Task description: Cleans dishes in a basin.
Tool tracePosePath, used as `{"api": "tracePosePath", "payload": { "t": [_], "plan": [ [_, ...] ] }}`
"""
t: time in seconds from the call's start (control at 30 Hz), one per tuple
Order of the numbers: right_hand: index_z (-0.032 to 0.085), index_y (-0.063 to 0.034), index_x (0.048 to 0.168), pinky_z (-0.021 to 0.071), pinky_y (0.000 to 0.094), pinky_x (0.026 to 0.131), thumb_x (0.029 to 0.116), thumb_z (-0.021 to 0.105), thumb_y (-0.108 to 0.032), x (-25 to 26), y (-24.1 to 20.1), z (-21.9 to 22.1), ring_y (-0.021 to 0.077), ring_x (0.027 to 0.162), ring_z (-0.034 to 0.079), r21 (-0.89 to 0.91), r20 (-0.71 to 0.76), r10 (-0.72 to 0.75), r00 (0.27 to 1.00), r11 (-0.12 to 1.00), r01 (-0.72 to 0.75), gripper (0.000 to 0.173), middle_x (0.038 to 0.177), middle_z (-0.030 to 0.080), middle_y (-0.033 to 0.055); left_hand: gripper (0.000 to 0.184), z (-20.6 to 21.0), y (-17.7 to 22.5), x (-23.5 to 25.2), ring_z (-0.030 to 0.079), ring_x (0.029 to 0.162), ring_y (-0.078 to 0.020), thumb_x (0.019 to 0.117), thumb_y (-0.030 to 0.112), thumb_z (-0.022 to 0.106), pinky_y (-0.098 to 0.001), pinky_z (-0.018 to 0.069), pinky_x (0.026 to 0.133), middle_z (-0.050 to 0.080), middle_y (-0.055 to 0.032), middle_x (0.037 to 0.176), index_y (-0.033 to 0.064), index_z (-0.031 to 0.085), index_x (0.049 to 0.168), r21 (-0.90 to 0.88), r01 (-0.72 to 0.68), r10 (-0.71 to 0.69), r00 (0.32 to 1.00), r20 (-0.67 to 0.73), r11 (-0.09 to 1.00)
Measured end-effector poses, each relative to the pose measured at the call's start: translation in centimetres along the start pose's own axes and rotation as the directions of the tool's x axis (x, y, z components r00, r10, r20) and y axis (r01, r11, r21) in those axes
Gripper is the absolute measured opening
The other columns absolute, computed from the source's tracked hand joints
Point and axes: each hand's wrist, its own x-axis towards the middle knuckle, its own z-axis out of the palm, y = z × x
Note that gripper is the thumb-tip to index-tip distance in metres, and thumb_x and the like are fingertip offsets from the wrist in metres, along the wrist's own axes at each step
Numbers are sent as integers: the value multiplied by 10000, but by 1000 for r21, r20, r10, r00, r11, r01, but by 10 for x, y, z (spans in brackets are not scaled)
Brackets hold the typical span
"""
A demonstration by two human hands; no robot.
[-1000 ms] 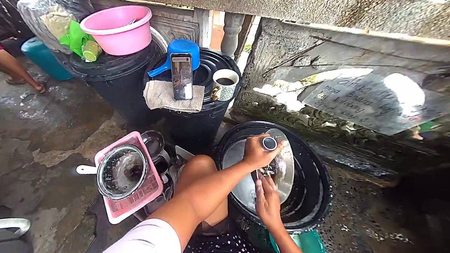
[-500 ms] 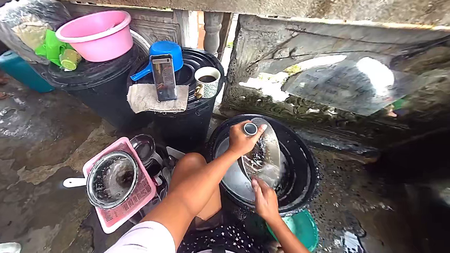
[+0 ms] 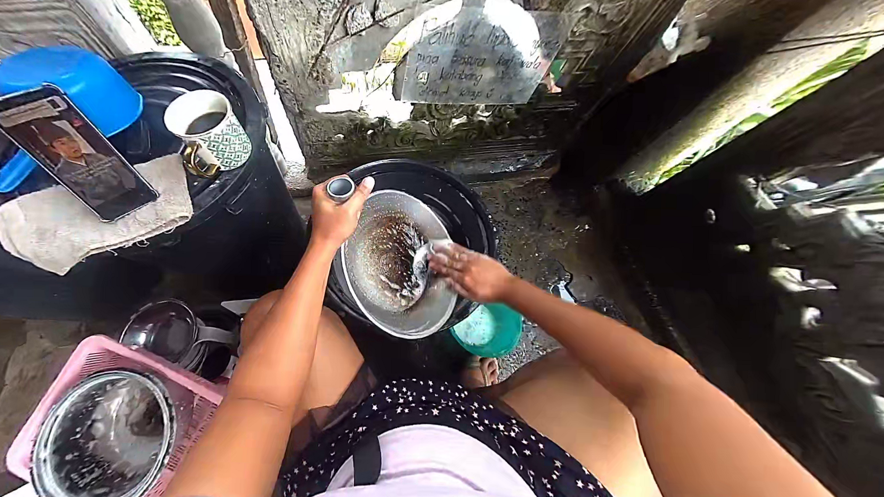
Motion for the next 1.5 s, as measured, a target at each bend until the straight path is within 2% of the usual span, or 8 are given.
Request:
{"api": "tracePosePath", "payload": {
  "t": [0.2,0.67,0.8,0.93,1.03,1.2,1.4,1.5],
  "plan": [
    [406,3,1565,148,558,1297,1099,298,-244,79,47,-41,322,1589,198,-246,74,-211,975,943,223,538,1696,282,110,338,21,-12,-3,496,420,-125,960,268,736,-282,438,410,529,1,534,120,561,712,-61,80,-73,991,112,995],
    [469,-66,1549,145,499,1309,1071,368,-248,57,48,3,274,1584,228,-28,18,6,1000,1000,-6,521,1664,367,72,320,14,-20,13,484,425,-110,954,257,747,-274,438,421,521,21,535,128,569,723,-73,102,-100,995,25,992],
    [668,-66,1355,242,474,1283,1059,366,-235,30,-9,20,237,1509,392,244,-71,254,965,942,-230,455,1514,571,49,304,0,-30,26,502,458,-115,911,294,797,-292,449,442,536,18,569,120,589,773,-31,43,-49,970,-239,999],
    [684,-90,1331,433,515,1141,1094,187,-341,68,-104,-1,256,1311,612,600,25,607,794,626,-498,605,1336,698,98,264,22,-42,20,598,583,-108,889,269,817,-329,542,606,630,0,673,88,647,799,124,-45,92,910,-404,991],
    [708,-67,1252,417,510,1122,1102,234,-365,82,-140,-2,241,1226,638,696,-164,686,709,589,-410,579,1220,728,112,242,29,-41,16,647,650,-86,884,266,817,-323,569,677,668,11,709,91,667,810,197,-50,136,882,-452,979],
    [671,-108,1307,366,515,1188,1084,286,-466,31,-95,25,250,1340,566,365,-347,431,833,880,-303,571,1370,664,75,311,0,-26,23,532,470,-133,915,299,792,-326,487,466,552,4,580,110,592,771,47,-14,33,900,-435,999],
    [654,-61,1365,459,526,1096,1084,120,-534,98,-140,-32,249,1270,635,819,-29,523,852,501,-280,767,1290,708,151,262,27,-25,3,580,561,-97,905,257,795,-319,530,578,606,21,646,115,627,762,141,-105,152,912,-380,984],
    [560,-173,1497,411,461,1189,1111,103,-474,72,-104,0,141,1426,508,598,-25,381,924,747,-292,669,1536,555,-27,268,14,-17,1,547,522,-120,922,237,774,-316,499,518,579,5,623,111,616,747,93,-147,168,939,-300,985]
  ]
}}
